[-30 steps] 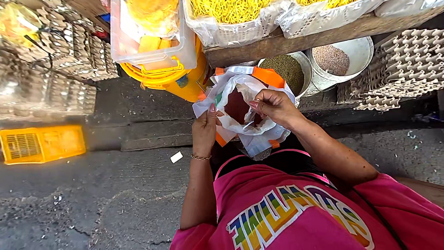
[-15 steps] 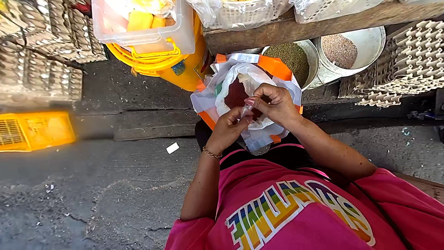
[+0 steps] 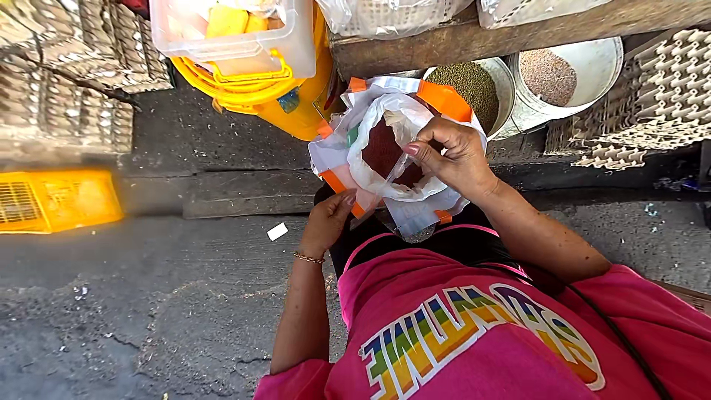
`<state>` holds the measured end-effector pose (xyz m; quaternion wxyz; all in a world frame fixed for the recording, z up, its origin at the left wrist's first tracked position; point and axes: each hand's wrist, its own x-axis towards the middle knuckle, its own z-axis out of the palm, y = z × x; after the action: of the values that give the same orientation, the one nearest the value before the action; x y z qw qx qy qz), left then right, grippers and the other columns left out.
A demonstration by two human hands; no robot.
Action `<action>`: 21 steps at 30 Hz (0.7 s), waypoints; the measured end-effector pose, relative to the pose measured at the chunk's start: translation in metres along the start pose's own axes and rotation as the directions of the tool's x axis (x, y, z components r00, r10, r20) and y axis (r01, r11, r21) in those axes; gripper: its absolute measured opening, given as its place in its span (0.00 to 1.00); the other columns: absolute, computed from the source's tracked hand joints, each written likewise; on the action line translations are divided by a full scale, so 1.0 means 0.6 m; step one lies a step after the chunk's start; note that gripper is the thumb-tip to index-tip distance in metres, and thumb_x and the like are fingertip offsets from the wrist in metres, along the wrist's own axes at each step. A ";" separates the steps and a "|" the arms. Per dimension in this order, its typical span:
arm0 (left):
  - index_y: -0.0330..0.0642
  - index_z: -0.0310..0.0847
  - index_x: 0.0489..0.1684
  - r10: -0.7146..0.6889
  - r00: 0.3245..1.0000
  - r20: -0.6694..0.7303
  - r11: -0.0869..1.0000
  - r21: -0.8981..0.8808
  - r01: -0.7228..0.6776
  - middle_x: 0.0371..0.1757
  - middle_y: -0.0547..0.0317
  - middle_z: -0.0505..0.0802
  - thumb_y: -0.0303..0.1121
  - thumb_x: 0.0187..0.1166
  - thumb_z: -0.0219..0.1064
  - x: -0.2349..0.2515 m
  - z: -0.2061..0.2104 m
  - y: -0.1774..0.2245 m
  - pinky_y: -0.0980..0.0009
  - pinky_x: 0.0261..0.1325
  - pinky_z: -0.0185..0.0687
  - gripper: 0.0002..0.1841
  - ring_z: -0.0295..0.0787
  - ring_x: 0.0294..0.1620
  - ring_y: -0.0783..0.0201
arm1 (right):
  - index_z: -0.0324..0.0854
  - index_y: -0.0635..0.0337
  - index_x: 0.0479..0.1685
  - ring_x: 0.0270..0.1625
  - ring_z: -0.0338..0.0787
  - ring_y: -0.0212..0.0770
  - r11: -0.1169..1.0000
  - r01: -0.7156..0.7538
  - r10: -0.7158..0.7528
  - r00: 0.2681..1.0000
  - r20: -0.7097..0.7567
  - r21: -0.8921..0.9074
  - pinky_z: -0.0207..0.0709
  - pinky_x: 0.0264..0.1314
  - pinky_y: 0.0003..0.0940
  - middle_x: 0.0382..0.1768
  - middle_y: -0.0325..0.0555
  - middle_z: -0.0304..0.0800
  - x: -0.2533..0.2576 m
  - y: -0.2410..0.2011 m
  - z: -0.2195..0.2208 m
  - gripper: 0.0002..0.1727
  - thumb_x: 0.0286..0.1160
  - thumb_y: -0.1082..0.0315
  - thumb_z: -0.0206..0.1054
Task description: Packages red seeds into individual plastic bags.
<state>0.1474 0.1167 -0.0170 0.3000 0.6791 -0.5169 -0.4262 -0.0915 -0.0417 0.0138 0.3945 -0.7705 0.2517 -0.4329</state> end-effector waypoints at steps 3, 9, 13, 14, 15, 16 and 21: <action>0.43 0.79 0.77 0.136 0.986 -0.097 0.987 -0.068 -0.143 0.69 0.55 0.90 0.40 0.89 0.60 -0.002 0.020 0.062 0.66 0.59 0.86 0.21 0.91 0.55 0.68 | 0.87 0.68 0.31 0.36 0.85 0.31 0.997 0.044 -0.040 0.998 0.055 -0.064 0.78 0.42 0.24 0.32 0.48 0.87 -0.011 -0.006 0.017 0.13 0.79 0.66 0.72; 0.42 0.88 0.54 0.275 0.956 -0.102 0.933 -0.213 -0.291 0.38 0.63 0.94 0.33 0.89 0.60 0.021 0.071 0.092 0.82 0.32 0.78 0.10 0.84 0.28 0.78 | 0.87 0.67 0.31 0.35 0.84 0.33 0.990 0.060 -0.052 0.997 0.064 -0.131 0.76 0.38 0.25 0.31 0.48 0.86 -0.021 -0.025 0.017 0.14 0.80 0.64 0.71; 0.41 0.87 0.53 0.288 0.957 -0.041 0.938 -0.190 -0.290 0.40 0.62 0.93 0.29 0.86 0.63 0.009 0.068 0.066 0.81 0.37 0.83 0.08 0.86 0.32 0.77 | 0.85 0.67 0.30 0.33 0.81 0.29 0.993 0.019 -0.014 0.999 0.044 -0.112 0.73 0.37 0.21 0.29 0.46 0.84 -0.022 -0.020 -0.012 0.14 0.80 0.65 0.71; 0.41 0.87 0.52 0.280 0.960 -0.016 0.941 -0.194 -0.277 0.40 0.62 0.93 0.28 0.85 0.65 0.006 0.067 0.060 0.80 0.38 0.83 0.07 0.86 0.32 0.77 | 0.84 0.68 0.30 0.32 0.80 0.28 0.994 0.011 -0.006 0.999 0.042 -0.106 0.72 0.36 0.20 0.29 0.45 0.83 -0.023 -0.018 -0.015 0.14 0.80 0.65 0.71; 0.41 0.88 0.51 0.269 0.963 0.007 0.945 -0.194 -0.263 0.41 0.63 0.93 0.28 0.84 0.65 0.003 0.067 0.055 0.80 0.38 0.84 0.07 0.86 0.33 0.77 | 0.84 0.67 0.30 0.32 0.79 0.27 0.995 0.001 0.003 0.999 0.040 -0.101 0.72 0.36 0.20 0.29 0.45 0.83 -0.024 -0.016 -0.017 0.14 0.80 0.65 0.71; 0.42 0.88 0.51 0.262 0.965 0.027 0.949 -0.188 -0.252 0.42 0.63 0.94 0.27 0.84 0.66 0.002 0.067 0.049 0.79 0.40 0.85 0.07 0.88 0.34 0.77 | 0.84 0.67 0.30 0.31 0.79 0.26 0.995 -0.006 0.010 0.999 0.036 -0.096 0.72 0.35 0.19 0.29 0.44 0.83 -0.024 -0.014 -0.018 0.14 0.80 0.65 0.72; 0.43 0.83 0.54 0.215 0.977 -0.007 0.972 -0.094 -0.215 0.43 0.62 0.90 0.30 0.88 0.60 -0.005 0.064 0.020 0.78 0.38 0.81 0.07 0.83 0.32 0.76 | 0.84 0.66 0.31 0.32 0.80 0.26 0.995 -0.022 0.028 0.998 0.060 -0.095 0.73 0.36 0.19 0.29 0.43 0.83 -0.021 -0.007 -0.015 0.14 0.81 0.64 0.71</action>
<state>0.1075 0.1175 -0.0238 0.3751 0.6036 -0.5672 -0.4162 -0.1054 -0.0337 0.0139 0.3707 -0.7978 0.2692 -0.3920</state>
